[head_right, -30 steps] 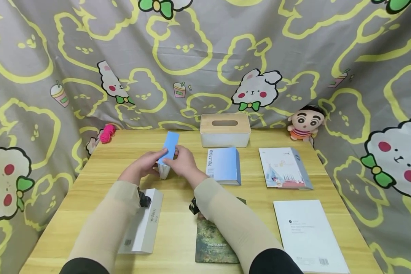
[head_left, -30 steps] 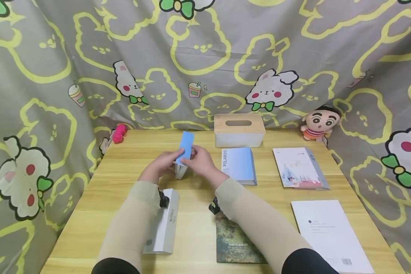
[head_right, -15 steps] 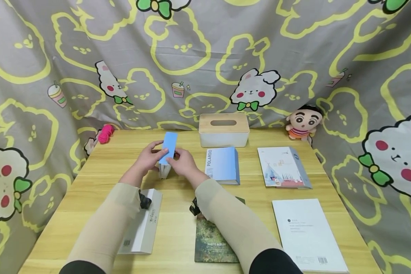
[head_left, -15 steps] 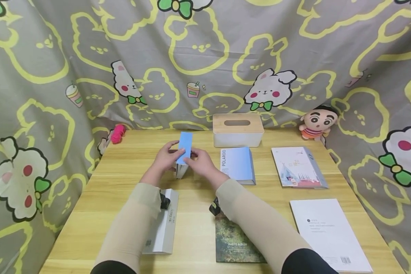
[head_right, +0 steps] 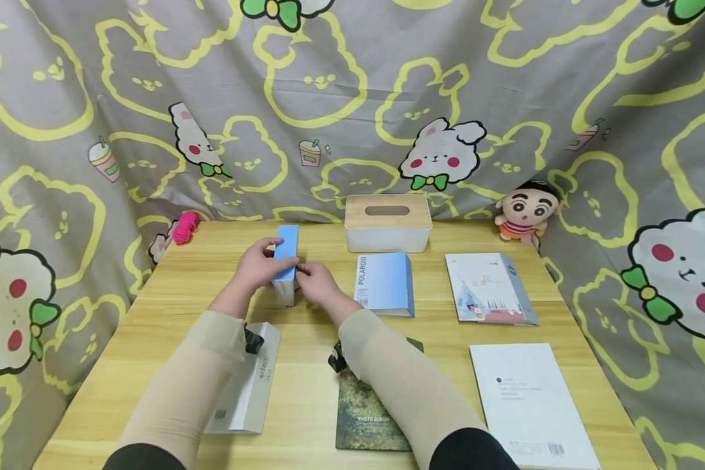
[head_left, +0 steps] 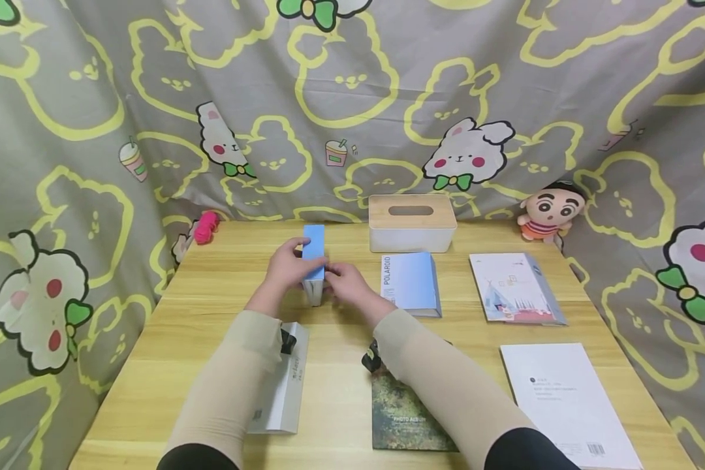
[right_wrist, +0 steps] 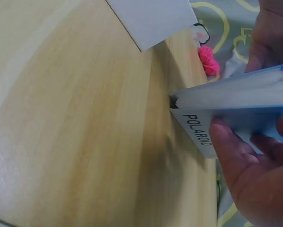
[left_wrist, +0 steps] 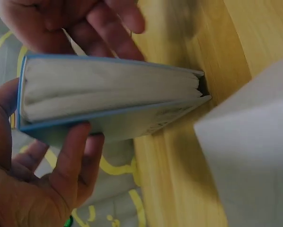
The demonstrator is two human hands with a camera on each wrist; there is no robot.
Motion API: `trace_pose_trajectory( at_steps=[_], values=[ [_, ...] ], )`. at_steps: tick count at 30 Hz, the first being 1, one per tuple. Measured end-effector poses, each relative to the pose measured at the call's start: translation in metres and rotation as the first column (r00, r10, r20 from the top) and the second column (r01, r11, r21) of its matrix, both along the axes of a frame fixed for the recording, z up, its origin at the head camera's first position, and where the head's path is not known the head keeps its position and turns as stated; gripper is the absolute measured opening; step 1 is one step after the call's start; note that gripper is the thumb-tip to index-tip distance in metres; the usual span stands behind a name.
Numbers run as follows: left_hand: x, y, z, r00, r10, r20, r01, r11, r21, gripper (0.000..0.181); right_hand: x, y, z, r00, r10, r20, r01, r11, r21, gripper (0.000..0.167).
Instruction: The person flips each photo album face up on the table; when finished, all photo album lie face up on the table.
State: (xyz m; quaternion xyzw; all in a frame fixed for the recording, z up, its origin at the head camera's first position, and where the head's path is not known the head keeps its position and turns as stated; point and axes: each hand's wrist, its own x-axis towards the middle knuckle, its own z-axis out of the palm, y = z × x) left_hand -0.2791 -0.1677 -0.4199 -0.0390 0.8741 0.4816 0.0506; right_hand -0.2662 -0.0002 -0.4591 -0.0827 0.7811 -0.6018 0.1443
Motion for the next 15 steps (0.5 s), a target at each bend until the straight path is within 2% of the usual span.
trace_pose_trajectory(
  at_steps=[4, 9, 12, 15],
  values=[
    [0.002, 0.006, 0.003, 1.0, 0.023, -0.003, -0.024, 0.996, -0.088, 0.092, 0.0, 0.002, -0.008, 0.998, 0.009, 0.068, -0.008, 1.0, -0.014, 0.042],
    [0.002, 0.008, 0.003, 0.996, 0.086, 0.001, -0.085, 0.988, -0.131, 0.094, 0.0, 0.003, -0.015, 0.987, 0.05, 0.15, -0.049, 0.999, -0.013, 0.051],
    [0.003, 0.005, 0.002, 0.992, 0.123, 0.01, -0.121, 0.986, -0.113, 0.092, 0.0, 0.003, -0.016, 0.987, 0.061, 0.148, -0.063, 0.998, 0.011, 0.059],
    [0.003, 0.0, 0.001, 0.991, 0.134, 0.021, -0.132, 0.988, -0.086, 0.09, -0.002, 0.004, -0.018, 0.993, 0.047, 0.112, -0.052, 0.998, 0.045, 0.064]
  ],
)
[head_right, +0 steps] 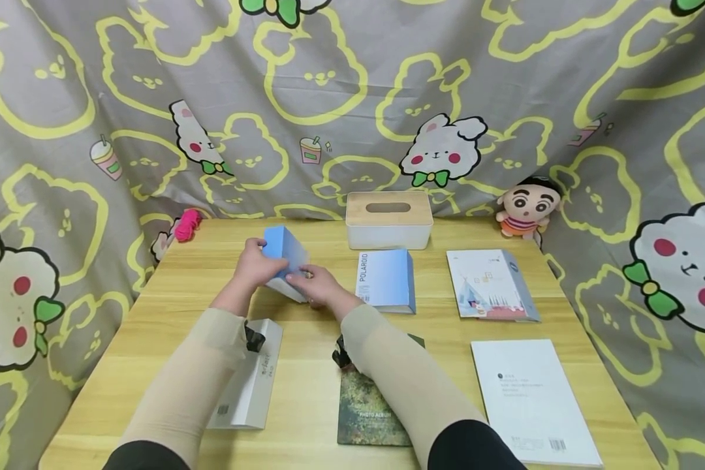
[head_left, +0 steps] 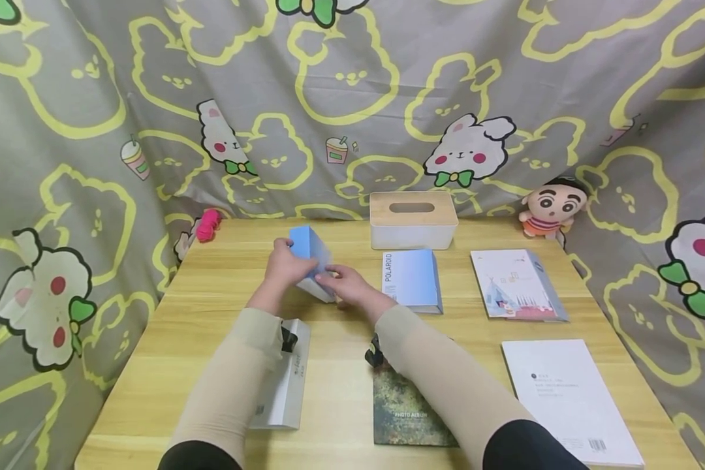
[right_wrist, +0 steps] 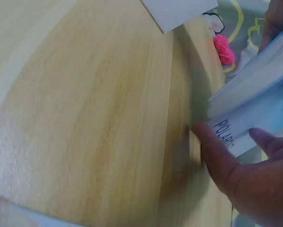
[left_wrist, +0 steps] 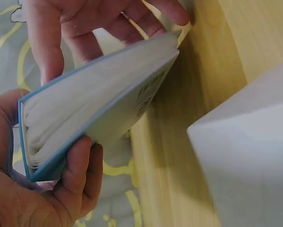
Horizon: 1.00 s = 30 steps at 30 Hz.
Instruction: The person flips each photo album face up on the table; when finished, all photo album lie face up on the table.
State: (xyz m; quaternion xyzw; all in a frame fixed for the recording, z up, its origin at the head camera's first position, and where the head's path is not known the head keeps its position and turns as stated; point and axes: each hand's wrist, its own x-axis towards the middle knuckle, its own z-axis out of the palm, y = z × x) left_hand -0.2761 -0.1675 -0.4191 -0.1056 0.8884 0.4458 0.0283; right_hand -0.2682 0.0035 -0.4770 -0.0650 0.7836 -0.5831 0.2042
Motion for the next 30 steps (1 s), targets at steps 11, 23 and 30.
trace_pose_trajectory(
  at_steps=[11, 23, 30],
  values=[
    [-0.006, -0.01, -0.001, 0.997, 0.024, 0.07, -0.035, 0.986, 0.165, 0.08, -0.003, -0.001, 0.001, 0.992, -0.056, -0.113, 0.062, 0.996, 0.057, 0.074],
    [-0.011, -0.03, -0.022, 0.979, 0.002, 0.203, -0.036, 0.986, 0.163, 0.063, -0.005, -0.011, -0.003, 0.983, 0.007, -0.183, 0.039, 0.968, 0.248, 0.064],
    [-0.01, -0.038, -0.03, 0.96, -0.009, 0.278, 0.022, 0.999, -0.044, 0.062, -0.003, -0.016, -0.002, 0.979, 0.068, -0.194, 0.004, 0.937, 0.348, 0.059]
  ],
)
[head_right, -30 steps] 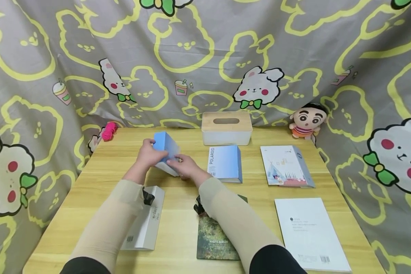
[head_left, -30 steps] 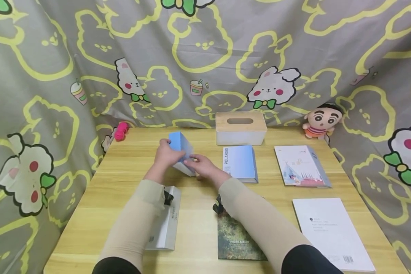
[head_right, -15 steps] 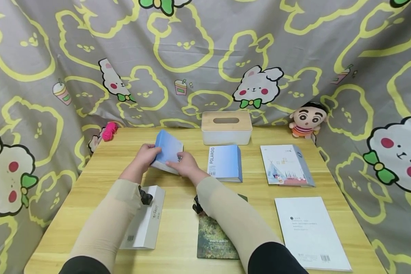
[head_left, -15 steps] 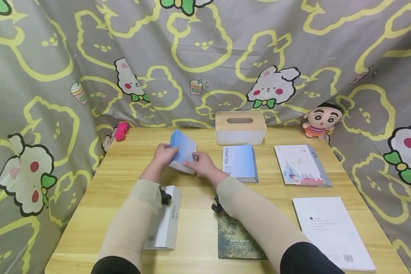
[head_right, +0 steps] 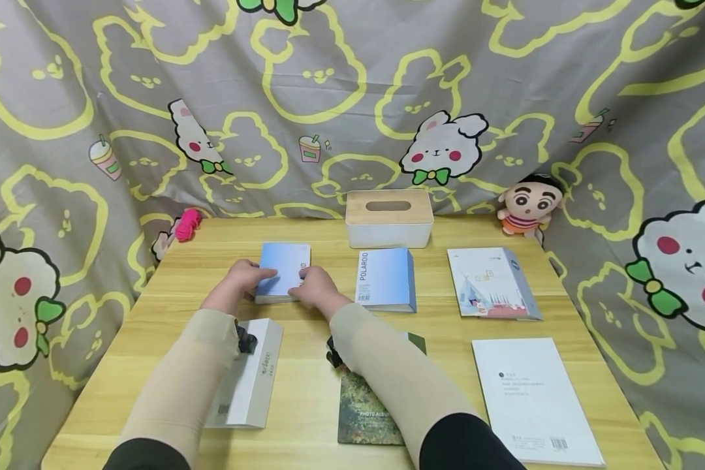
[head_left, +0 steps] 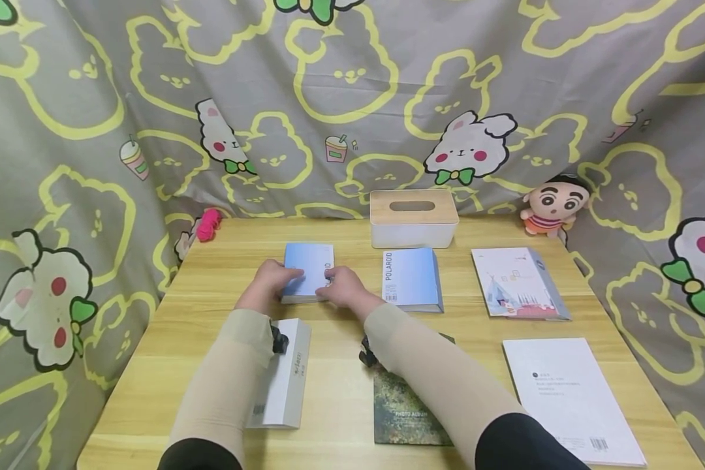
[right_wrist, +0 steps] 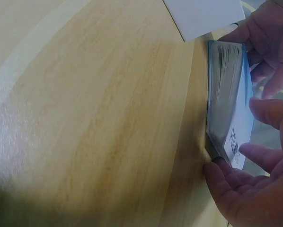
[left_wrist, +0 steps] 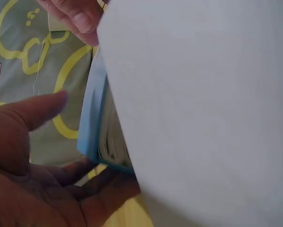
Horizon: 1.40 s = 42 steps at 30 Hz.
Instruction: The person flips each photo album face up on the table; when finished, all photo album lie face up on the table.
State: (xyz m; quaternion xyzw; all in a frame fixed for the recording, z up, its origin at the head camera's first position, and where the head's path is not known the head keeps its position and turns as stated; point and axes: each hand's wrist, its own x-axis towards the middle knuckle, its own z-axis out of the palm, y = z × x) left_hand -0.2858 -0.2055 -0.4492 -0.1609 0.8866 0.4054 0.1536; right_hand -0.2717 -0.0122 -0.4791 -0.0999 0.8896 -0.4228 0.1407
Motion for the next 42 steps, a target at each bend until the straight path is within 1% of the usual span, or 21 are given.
trace_pose_trajectory(
  at_steps=[1, 4, 9, 12, 14, 16, 18, 20, 22, 23, 24, 26, 27, 29, 31, 33, 35, 37, 39, 42],
  values=[
    [0.0, 0.001, 0.0, 1.0, -0.009, 0.006, 0.01, 1.0, -0.02, 0.062, 0.0, 0.0, 0.001, 1.0, 0.003, -0.002, -0.003, 1.0, 0.01, 0.058],
    [-0.002, 0.003, 0.0, 1.0, -0.012, 0.018, 0.013, 0.998, -0.055, 0.059, 0.001, 0.0, 0.003, 1.0, 0.014, 0.006, -0.014, 1.0, 0.022, 0.058],
    [-0.006, 0.006, 0.0, 1.0, -0.017, 0.018, 0.018, 0.996, -0.088, 0.051, 0.001, 0.005, 0.003, 0.999, 0.039, 0.023, -0.04, 0.999, 0.017, 0.062],
    [-0.009, 0.009, 0.0, 0.999, -0.042, 0.01, 0.043, 0.992, -0.119, 0.051, 0.0, 0.014, 0.004, 0.998, 0.061, 0.02, -0.062, 0.998, 0.012, 0.062],
    [-0.009, 0.013, 0.0, 0.997, -0.074, -0.008, 0.071, 0.984, -0.162, 0.053, -0.002, 0.023, 0.006, 0.998, 0.067, 0.013, -0.067, 0.998, 0.016, 0.063],
    [-0.009, 0.019, 0.003, 0.995, -0.095, -0.039, 0.085, 0.975, -0.207, 0.06, -0.002, 0.035, 0.012, 0.998, 0.06, 0.005, -0.06, 0.998, 0.015, 0.062],
    [-0.007, 0.026, 0.007, 0.992, -0.094, -0.088, 0.07, 0.967, -0.247, 0.069, -0.002, 0.051, 0.019, 0.999, 0.035, -0.008, -0.035, 0.999, 0.009, 0.061],
    [-0.004, 0.037, 0.014, 0.985, -0.09, -0.144, 0.047, 0.96, -0.276, 0.077, 0.0, 0.072, 0.027, 0.999, 0.01, -0.036, -0.011, 1.0, -0.013, 0.059],
    [-0.001, 0.051, 0.022, 0.974, -0.09, -0.208, 0.031, 0.962, -0.272, 0.08, 0.003, 0.098, 0.036, 0.996, -0.02, -0.081, 0.017, 0.999, -0.034, 0.055],
    [0.001, 0.059, 0.026, 0.966, -0.104, -0.238, 0.038, 0.964, -0.264, 0.081, 0.004, 0.112, 0.04, 0.994, -0.037, -0.107, 0.033, 0.999, -0.043, 0.053],
    [0.002, 0.067, 0.03, 0.957, -0.119, -0.263, 0.054, 0.969, -0.241, 0.081, 0.006, 0.126, 0.043, 0.99, -0.057, -0.132, 0.051, 0.998, -0.048, 0.051],
    [0.004, 0.085, 0.037, 0.944, -0.15, -0.294, 0.1, 0.979, -0.177, 0.081, 0.009, 0.154, 0.048, 0.979, -0.113, -0.167, 0.104, 0.993, -0.061, 0.048],
    [0.006, 0.095, 0.04, 0.94, -0.162, -0.301, 0.124, 0.982, -0.14, 0.081, 0.011, 0.167, 0.048, 0.973, -0.145, -0.181, 0.135, 0.989, -0.065, 0.047],
    [0.009, 0.113, 0.041, 0.937, -0.173, -0.303, 0.159, 0.985, -0.071, 0.083, 0.012, 0.189, 0.048, 0.962, -0.199, -0.186, 0.188, 0.979, -0.073, 0.047],
    [0.012, 0.132, 0.037, 0.942, -0.165, -0.293, 0.166, 0.986, -0.021, 0.088, 0.013, 0.206, 0.046, 0.959, -0.23, -0.165, 0.221, 0.972, -0.075, 0.05],
    [0.014, 0.151, 0.028, 0.946, -0.151, -0.287, 0.16, 0.987, 0.008, 0.093, 0.014, 0.219, 0.041, 0.962, -0.237, -0.137, 0.231, 0.971, -0.059, 0.054],
    [0.017, 0.168, 0.017, 0.951, -0.15, -0.272, 0.162, 0.987, 0.021, 0.099, 0.015, 0.228, 0.036, 0.969, -0.229, -0.094, 0.225, 0.973, -0.044, 0.059],
    [0.02, 0.182, 0.006, 0.954, -0.161, -0.254, 0.172, 0.985, 0.022, 0.102, 0.017, 0.233, 0.029, 0.973, -0.231, -0.03, 0.229, 0.972, -0.047, 0.063],
    [0.023, 0.195, -0.004, 0.956, -0.179, -0.23, 0.191, 0.981, 0.029, 0.103, 0.02, 0.235, 0.021, 0.972, -0.235, 0.029, 0.236, 0.97, -0.055, 0.065],
    [0.029, 0.207, -0.014, 0.953, -0.231, -0.195, 0.239, 0.971, 0.017, 0.099, 0.024, 0.236, 0.011, 0.96, -0.258, 0.109, 0.268, 0.96, -0.084, 0.066]
  ],
)
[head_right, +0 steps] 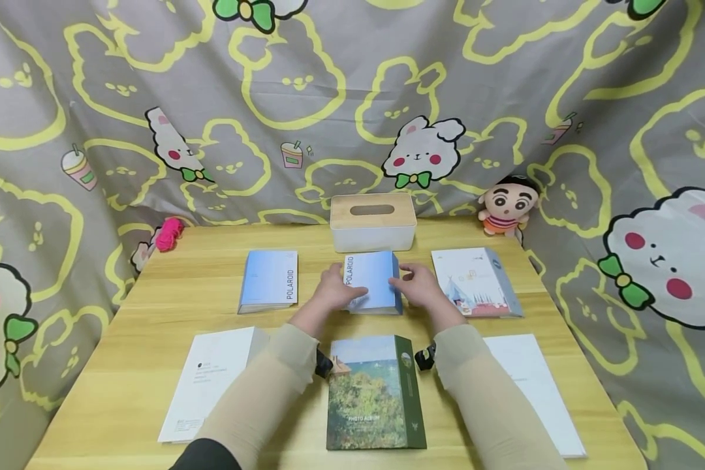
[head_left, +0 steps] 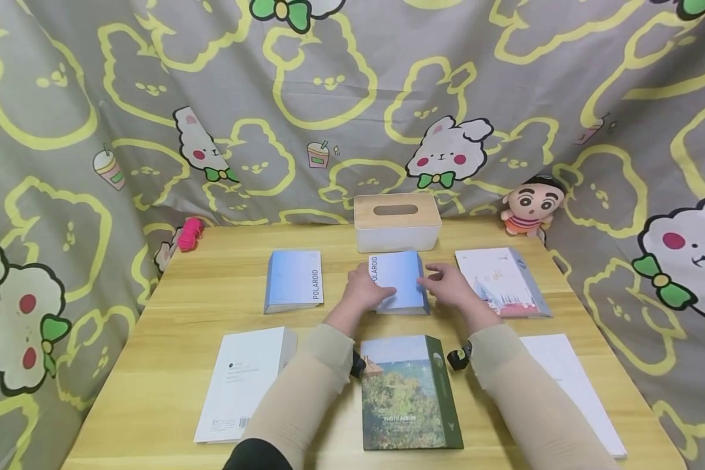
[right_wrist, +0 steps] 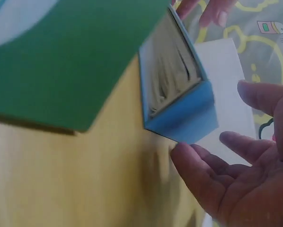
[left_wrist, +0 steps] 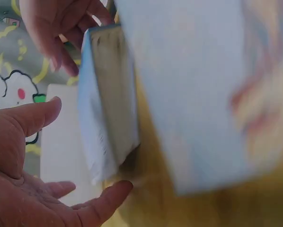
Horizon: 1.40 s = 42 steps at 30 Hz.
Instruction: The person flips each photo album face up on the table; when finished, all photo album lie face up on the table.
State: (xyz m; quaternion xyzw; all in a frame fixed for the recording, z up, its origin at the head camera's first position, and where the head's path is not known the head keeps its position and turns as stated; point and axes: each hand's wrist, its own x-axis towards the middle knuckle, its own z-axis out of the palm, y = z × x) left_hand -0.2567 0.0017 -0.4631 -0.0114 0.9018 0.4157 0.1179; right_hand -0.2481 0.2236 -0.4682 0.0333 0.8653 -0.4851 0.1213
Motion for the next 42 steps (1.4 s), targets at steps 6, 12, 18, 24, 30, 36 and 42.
trace_pose_trajectory(
  at_steps=[6, 12, 18, 24, 30, 36, 42],
  values=[
    [0.003, 0.01, -0.008, 0.992, -0.127, -0.004, 0.126, 0.987, -0.098, 0.079, 0.001, -0.002, -0.014, 0.999, -0.033, -0.026, 0.032, 0.999, -0.023, 0.061],
    [0.005, 0.017, -0.011, 0.994, -0.11, -0.019, 0.106, 0.986, -0.129, 0.077, 0.004, -0.007, -0.016, 0.996, -0.069, -0.05, 0.07, 0.997, 0.017, 0.06],
    [0.005, 0.017, -0.013, 0.997, -0.078, -0.014, 0.076, 0.994, -0.082, 0.078, 0.005, -0.007, -0.019, 0.993, -0.12, 0.011, 0.121, 0.992, -0.047, 0.059],
    [0.005, 0.016, -0.016, 1.0, -0.024, -0.008, 0.024, 1.0, 0.01, 0.067, 0.006, -0.007, -0.017, 0.986, -0.162, 0.047, 0.166, 0.983, -0.082, 0.053],
    [0.007, 0.019, -0.016, 1.0, -0.004, -0.015, 0.006, 0.993, 0.118, 0.069, 0.008, -0.006, -0.009, 0.979, -0.204, -0.026, 0.198, 0.969, -0.152, 0.047],
    [0.007, 0.026, -0.016, 1.0, 0.007, -0.022, -0.003, 0.978, 0.209, 0.068, 0.012, -0.006, 0.007, 0.961, -0.19, -0.201, 0.165, 0.977, -0.135, 0.042],
    [0.008, 0.03, -0.014, 0.999, -0.03, 0.032, 0.017, 0.939, 0.344, 0.063, 0.018, -0.008, 0.025, 0.943, -0.146, -0.299, 0.131, 0.989, -0.07, 0.046]
  ],
)
